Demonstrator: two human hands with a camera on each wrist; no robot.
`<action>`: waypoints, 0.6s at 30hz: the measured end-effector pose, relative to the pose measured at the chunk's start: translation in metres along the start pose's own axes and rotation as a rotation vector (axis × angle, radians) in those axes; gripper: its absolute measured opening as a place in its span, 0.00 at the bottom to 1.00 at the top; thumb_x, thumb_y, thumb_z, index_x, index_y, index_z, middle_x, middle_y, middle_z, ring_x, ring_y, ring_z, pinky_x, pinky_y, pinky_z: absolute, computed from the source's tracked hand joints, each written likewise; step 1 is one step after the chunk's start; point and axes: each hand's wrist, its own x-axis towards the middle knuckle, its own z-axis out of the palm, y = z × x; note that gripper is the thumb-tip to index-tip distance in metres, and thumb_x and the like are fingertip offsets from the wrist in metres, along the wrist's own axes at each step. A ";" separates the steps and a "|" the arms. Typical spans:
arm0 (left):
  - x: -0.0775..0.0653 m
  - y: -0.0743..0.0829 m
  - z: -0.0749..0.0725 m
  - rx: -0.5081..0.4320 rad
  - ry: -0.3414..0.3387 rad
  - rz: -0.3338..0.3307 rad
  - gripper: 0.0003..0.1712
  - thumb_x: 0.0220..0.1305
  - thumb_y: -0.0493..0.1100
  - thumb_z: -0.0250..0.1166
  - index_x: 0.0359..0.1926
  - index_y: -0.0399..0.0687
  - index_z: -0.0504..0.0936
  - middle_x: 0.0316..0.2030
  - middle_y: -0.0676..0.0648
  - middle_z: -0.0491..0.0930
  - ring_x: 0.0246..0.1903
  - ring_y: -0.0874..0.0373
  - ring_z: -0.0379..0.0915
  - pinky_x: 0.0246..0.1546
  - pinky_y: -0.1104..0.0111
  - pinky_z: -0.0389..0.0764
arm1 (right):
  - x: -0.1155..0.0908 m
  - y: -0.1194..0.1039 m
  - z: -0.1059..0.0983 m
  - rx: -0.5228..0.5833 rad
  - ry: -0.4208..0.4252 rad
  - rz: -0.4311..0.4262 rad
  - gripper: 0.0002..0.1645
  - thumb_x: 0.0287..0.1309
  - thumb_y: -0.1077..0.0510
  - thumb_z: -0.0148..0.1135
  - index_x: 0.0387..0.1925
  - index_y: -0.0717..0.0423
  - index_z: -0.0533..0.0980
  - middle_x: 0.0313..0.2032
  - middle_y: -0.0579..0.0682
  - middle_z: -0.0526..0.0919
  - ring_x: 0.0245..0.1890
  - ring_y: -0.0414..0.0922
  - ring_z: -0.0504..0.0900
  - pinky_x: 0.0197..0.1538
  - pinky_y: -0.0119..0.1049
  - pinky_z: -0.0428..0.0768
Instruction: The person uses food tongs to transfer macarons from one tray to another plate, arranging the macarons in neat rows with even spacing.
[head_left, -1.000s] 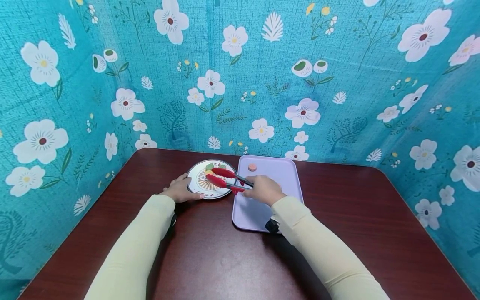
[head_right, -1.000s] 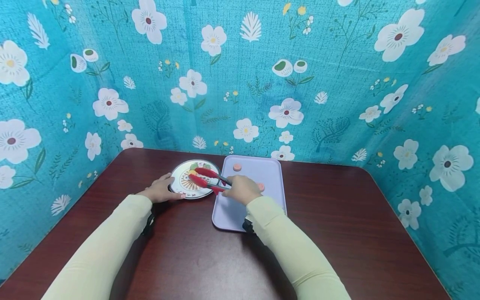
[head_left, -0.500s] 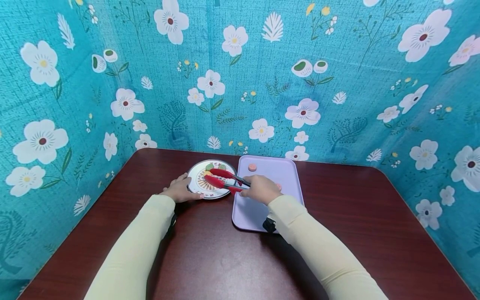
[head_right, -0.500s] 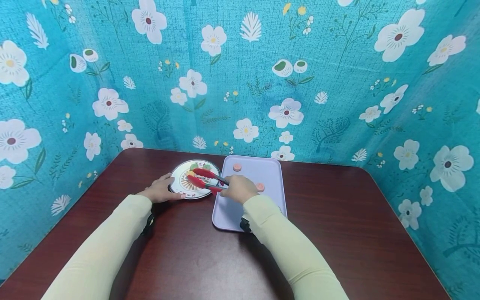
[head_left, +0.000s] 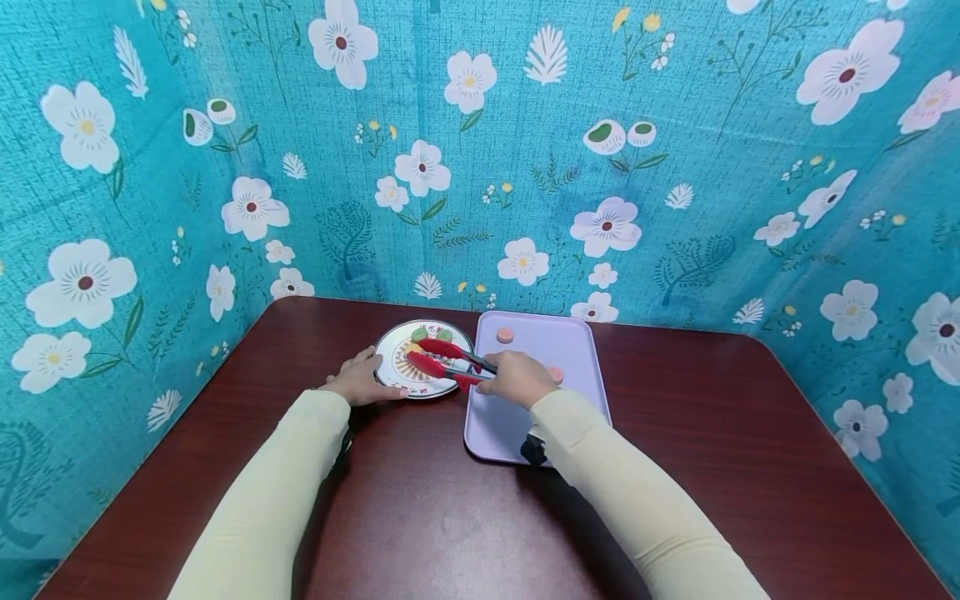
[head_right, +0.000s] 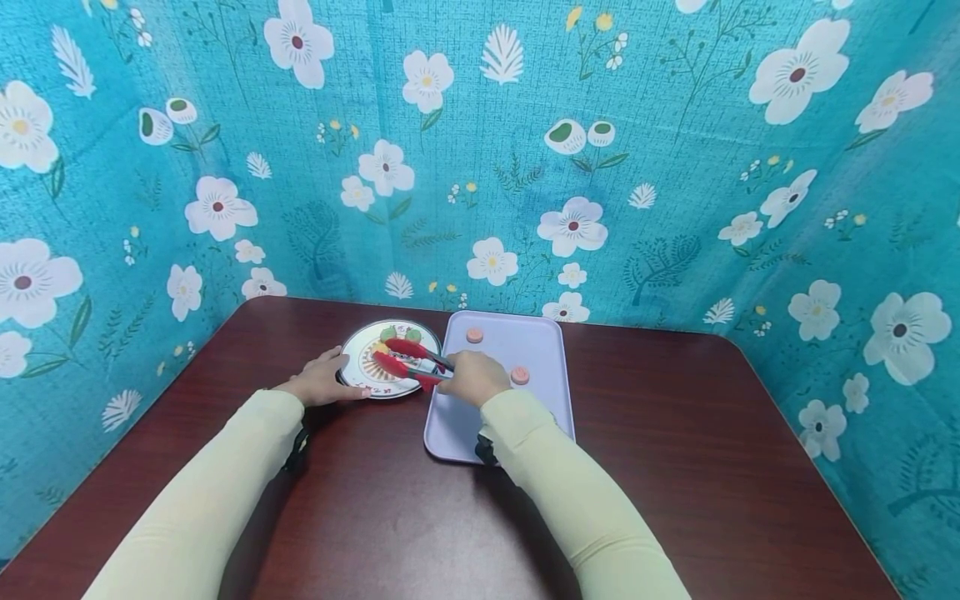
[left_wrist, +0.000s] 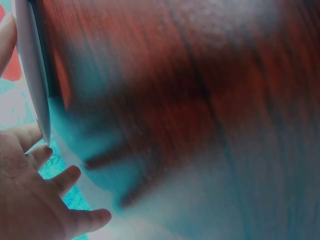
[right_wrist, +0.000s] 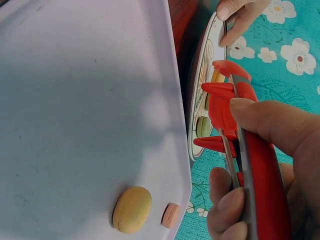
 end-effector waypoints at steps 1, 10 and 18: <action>0.000 0.000 0.000 0.000 -0.001 0.002 0.60 0.48 0.63 0.71 0.74 0.41 0.53 0.73 0.35 0.46 0.68 0.34 0.44 0.62 0.32 0.49 | 0.000 0.000 0.000 -0.001 -0.001 0.002 0.32 0.53 0.47 0.71 0.59 0.52 0.77 0.42 0.48 0.85 0.33 0.46 0.75 0.39 0.39 0.74; 0.001 0.000 0.000 -0.004 0.001 0.009 0.59 0.49 0.61 0.71 0.73 0.40 0.53 0.72 0.34 0.47 0.68 0.34 0.44 0.62 0.32 0.49 | 0.002 -0.002 0.001 0.004 -0.019 0.027 0.33 0.53 0.47 0.70 0.60 0.51 0.76 0.43 0.48 0.84 0.34 0.46 0.75 0.39 0.38 0.73; 0.001 0.000 0.000 -0.001 0.004 0.001 0.59 0.49 0.62 0.71 0.74 0.41 0.53 0.73 0.35 0.46 0.69 0.34 0.44 0.62 0.31 0.48 | 0.005 -0.002 0.002 -0.007 -0.014 0.024 0.34 0.52 0.46 0.71 0.61 0.51 0.76 0.46 0.49 0.85 0.34 0.46 0.75 0.38 0.39 0.74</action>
